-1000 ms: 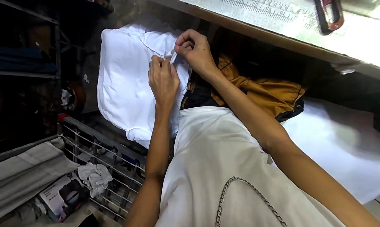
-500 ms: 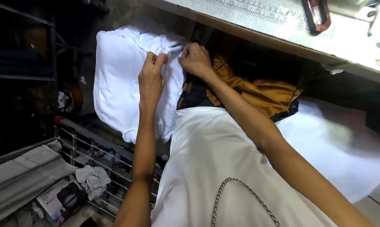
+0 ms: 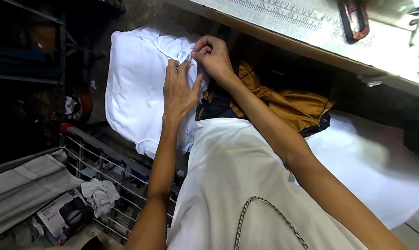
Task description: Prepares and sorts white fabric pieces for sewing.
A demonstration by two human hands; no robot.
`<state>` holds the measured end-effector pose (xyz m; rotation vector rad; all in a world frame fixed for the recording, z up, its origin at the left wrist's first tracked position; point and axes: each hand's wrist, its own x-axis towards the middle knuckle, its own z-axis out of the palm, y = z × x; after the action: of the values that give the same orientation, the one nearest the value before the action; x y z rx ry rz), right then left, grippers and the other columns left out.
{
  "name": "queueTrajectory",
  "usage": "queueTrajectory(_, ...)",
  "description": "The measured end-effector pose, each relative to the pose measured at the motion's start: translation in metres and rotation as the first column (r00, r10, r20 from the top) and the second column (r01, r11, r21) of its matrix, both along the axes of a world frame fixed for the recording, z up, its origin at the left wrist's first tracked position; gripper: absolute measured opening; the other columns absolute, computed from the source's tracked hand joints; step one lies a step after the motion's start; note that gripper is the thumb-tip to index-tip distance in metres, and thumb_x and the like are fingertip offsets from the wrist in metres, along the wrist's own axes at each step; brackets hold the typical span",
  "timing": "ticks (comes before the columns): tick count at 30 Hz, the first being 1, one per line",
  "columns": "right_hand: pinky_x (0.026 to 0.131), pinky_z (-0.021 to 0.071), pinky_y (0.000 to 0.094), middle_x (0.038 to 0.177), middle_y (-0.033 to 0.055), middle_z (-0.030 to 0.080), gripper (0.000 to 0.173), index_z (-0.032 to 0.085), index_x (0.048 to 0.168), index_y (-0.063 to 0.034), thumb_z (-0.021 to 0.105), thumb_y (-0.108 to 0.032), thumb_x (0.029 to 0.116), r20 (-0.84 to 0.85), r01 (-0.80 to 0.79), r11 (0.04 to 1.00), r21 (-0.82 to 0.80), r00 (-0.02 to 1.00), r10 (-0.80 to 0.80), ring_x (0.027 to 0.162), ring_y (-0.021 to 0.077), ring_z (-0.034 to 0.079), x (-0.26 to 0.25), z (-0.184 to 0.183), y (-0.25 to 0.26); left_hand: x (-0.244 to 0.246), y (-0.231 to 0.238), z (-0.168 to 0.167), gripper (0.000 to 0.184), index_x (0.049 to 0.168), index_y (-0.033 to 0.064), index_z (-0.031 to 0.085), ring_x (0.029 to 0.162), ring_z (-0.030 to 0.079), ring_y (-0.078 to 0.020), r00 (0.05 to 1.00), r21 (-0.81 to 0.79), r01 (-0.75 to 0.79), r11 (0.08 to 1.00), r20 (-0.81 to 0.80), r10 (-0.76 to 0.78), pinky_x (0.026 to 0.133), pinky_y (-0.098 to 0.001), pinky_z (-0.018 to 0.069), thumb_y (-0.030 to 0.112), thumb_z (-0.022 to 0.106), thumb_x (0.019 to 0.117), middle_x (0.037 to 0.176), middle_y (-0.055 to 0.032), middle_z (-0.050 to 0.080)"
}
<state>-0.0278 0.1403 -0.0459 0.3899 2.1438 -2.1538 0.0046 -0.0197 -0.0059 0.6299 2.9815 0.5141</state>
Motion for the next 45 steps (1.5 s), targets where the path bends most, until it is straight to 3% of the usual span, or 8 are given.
queueTrajectory(6, 0.062, 0.0590, 0.0279, 0.084, 0.0063, 0.067, 0.015, 0.062, 0.109, -0.0010, 0.067, -0.004, 0.0951, -0.049, -0.080, 0.987, -0.138, 0.996, 0.074, 0.066, 0.0126, 0.067, 0.002, 0.008, -0.001, -0.011, -0.003, -0.001, 0.030, 0.118, 0.0034, 0.073, 0.099, 0.065, -0.0321, 0.997, -0.053, -0.049, 0.997, -0.068, 0.045, 0.081, -0.0443, 0.0561, 0.017, 0.054, 0.0997, 0.114, -0.0187, 0.063)
queueTrajectory(13, 0.077, 0.0598, 0.0453, 0.089, 0.0085, 0.073, 0.019, 0.068, 0.106, -0.0045, 0.062, -0.018, 0.0951, 0.392, -0.365, 0.920, 0.140, 0.874, 0.287, 0.078, 0.0206, 0.072, 0.019, 0.000, 0.024, -0.029, -0.018, 0.016, 0.026, 0.095, 0.0086, 0.079, 0.085, 0.065, -0.0222, 0.995, 0.076, -0.102, 0.992, -0.012, 0.103, 0.079, -0.0418, 0.0521, 0.033, 0.069, 0.0966, 0.094, -0.0100, 0.068)
queueTrajectory(22, 0.082, 0.0494, 0.0575, 0.095, 0.0166, 0.067, 0.030, 0.068, 0.093, -0.0027, 0.066, -0.032, 0.0963, 0.383, -0.383, 0.866, 0.321, 0.889, 0.251, 0.094, 0.0336, 0.065, 0.015, -0.004, 0.009, -0.030, -0.021, 0.013, 0.030, 0.097, 0.0087, 0.078, 0.085, 0.065, -0.0201, 0.991, 0.115, -0.136, 0.984, 0.020, 0.135, 0.076, -0.0377, 0.0530, 0.038, 0.072, 0.0943, 0.094, -0.0092, 0.067)
queueTrajectory(27, 0.063, 0.0588, 0.0367, 0.080, 0.0084, 0.064, 0.011, 0.059, 0.093, -0.0042, 0.064, -0.014, 0.0925, 0.195, -0.203, 0.978, 0.037, 0.962, 0.192, 0.066, 0.0167, 0.066, 0.011, -0.023, 0.004, -0.025, -0.025, 0.006, 0.021, 0.117, 0.0053, 0.068, 0.085, 0.066, -0.0250, 0.997, 0.139, -0.036, 0.990, -0.061, 0.045, 0.073, -0.0392, 0.0546, 0.017, 0.058, 0.1029, 0.103, -0.0144, 0.066)
queueTrajectory(32, 0.064, 0.0635, 0.0341, 0.079, 0.0080, 0.066, 0.030, 0.058, 0.108, 0.0001, 0.077, 0.000, 0.0851, 0.122, -0.079, 0.964, -0.256, 0.986, 0.114, 0.066, 0.0171, 0.070, 0.012, -0.007, -0.001, -0.011, -0.025, 0.012, 0.034, 0.122, 0.0076, 0.067, 0.097, 0.066, -0.0343, 0.989, 0.004, 0.075, 0.997, -0.126, -0.074, 0.077, -0.0455, 0.0568, -0.005, 0.049, 0.0964, 0.120, -0.0202, 0.061)
queueTrajectory(35, 0.062, 0.0638, 0.0330, 0.077, 0.0082, 0.067, 0.031, 0.057, 0.107, 0.0000, 0.078, 0.004, 0.0837, 0.087, -0.026, 0.944, -0.329, 0.995, 0.058, 0.064, 0.0172, 0.070, 0.010, 0.006, -0.008, 0.007, -0.016, 0.010, 0.023, 0.112, 0.0057, 0.070, 0.101, 0.065, -0.0341, 0.991, -0.015, 0.046, 0.999, -0.126, -0.048, 0.081, -0.0437, 0.0570, 0.008, 0.056, 0.0937, 0.129, -0.0221, 0.059)
queueTrajectory(38, 0.064, 0.0648, 0.0340, 0.079, 0.0088, 0.066, 0.025, 0.058, 0.103, 0.0015, 0.076, 0.003, 0.0859, 0.032, -0.051, 0.932, -0.358, 0.997, 0.067, 0.065, 0.0175, 0.070, 0.009, 0.009, -0.011, 0.021, -0.004, 0.004, 0.050, 0.120, 0.0021, 0.066, 0.114, 0.063, -0.0354, 0.992, -0.068, -0.075, 0.995, -0.109, 0.068, 0.089, -0.0438, 0.0563, 0.043, 0.069, 0.0915, 0.138, -0.0237, 0.055)
queueTrajectory(45, 0.077, 0.0628, 0.0314, 0.096, 0.0107, 0.071, 0.020, 0.058, 0.113, 0.0035, 0.059, 0.009, 0.0936, 0.068, -0.234, 0.914, -0.331, 0.960, 0.270, 0.080, 0.0157, 0.072, 0.010, -0.002, 0.014, -0.007, -0.027, 0.006, 0.025, 0.102, -0.0018, 0.071, 0.096, 0.070, -0.0320, 0.992, -0.007, -0.102, 0.995, -0.075, 0.101, 0.081, -0.0470, 0.0586, 0.016, 0.055, 0.1021, 0.126, -0.0197, 0.064)
